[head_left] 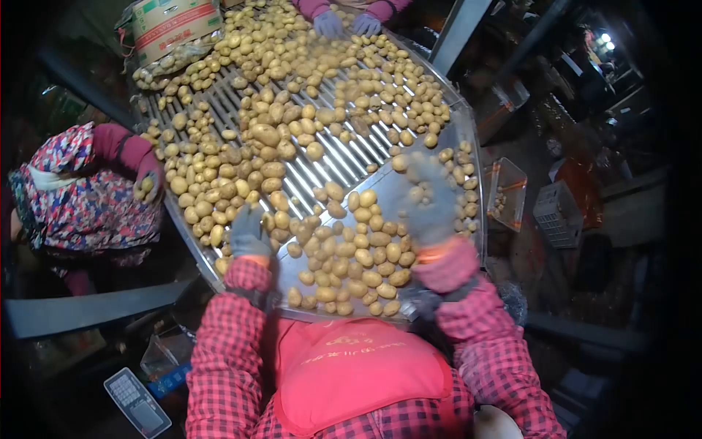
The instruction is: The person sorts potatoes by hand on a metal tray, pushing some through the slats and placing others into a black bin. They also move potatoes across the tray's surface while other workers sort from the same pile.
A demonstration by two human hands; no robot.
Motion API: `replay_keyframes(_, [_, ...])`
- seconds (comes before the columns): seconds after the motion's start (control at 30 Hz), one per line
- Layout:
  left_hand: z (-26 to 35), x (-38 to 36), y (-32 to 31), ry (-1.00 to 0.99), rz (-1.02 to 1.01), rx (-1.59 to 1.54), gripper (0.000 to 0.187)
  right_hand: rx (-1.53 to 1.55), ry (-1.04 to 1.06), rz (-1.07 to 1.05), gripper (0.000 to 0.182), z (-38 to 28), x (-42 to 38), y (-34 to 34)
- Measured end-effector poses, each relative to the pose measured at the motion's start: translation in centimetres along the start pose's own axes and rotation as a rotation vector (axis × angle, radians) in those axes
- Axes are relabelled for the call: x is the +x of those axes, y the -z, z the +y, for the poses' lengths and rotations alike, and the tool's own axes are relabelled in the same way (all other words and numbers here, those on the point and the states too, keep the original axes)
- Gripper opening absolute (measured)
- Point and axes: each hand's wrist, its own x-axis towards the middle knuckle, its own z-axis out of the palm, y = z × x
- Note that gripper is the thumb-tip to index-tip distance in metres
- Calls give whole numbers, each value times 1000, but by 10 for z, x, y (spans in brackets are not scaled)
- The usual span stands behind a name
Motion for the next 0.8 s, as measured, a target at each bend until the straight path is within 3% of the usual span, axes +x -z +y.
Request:
replay_keyframes(0.07, [-26, 26, -19, 25, -174, 135, 45, 81, 183, -407, 28, -66, -20, -72])
replay_keyframes(0.13, [-21, 38, -33, 51, -298, 295, 51, -167, 497, -846, 31, -110, -54, -126])
replay_keyframes(0.17, [-19, 35, -38, 98, -270, 270, 45, -197, 563, -1086, 34, -127, -65, -129])
replay_keyframes(0.23, [-10, 33, -35, 7, -285, 276, 39, 49, 887, -558, 36, -88, -117, -153])
replay_keyframes(0.33, [9, 47, -15, 41, -521, 341, 32, 5, 742, -706, 46, -59, -99, -158])
replay_keyframes(0.43, [8, 50, -21, 49, -510, 399, 29, -188, 574, -834, 48, -42, -53, -123])
replay_keyframes(0.5, [24, 52, -9, 111, -557, 390, 34, -334, 410, -755, 39, -19, -44, -113])
replay_keyframes(0.6, [17, 37, -8, 190, -556, 249, 35, -287, 190, -487, 26, -9, -54, -98])
replay_keyframes(0.63, [3, 21, -19, 104, -435, 194, 30, -312, 129, -471, 25, -11, -58, -105])
replay_keyframes(0.7, [5, 3, -22, 302, -330, -81, 24, -362, 19, -428, 23, -18, -55, -121])
replay_keyframes(0.73, [4, -7, -25, 258, -330, -116, 19, -222, 95, -456, 17, -35, -56, -131])
replay_keyframes(0.77, [17, -20, -24, 336, -294, -112, 20, -111, 41, -599, 16, -78, -46, -121])
replay_keyframes(0.8, [18, -35, -28, 334, -362, -108, 21, -54, 226, -678, 20, -92, -49, -137])
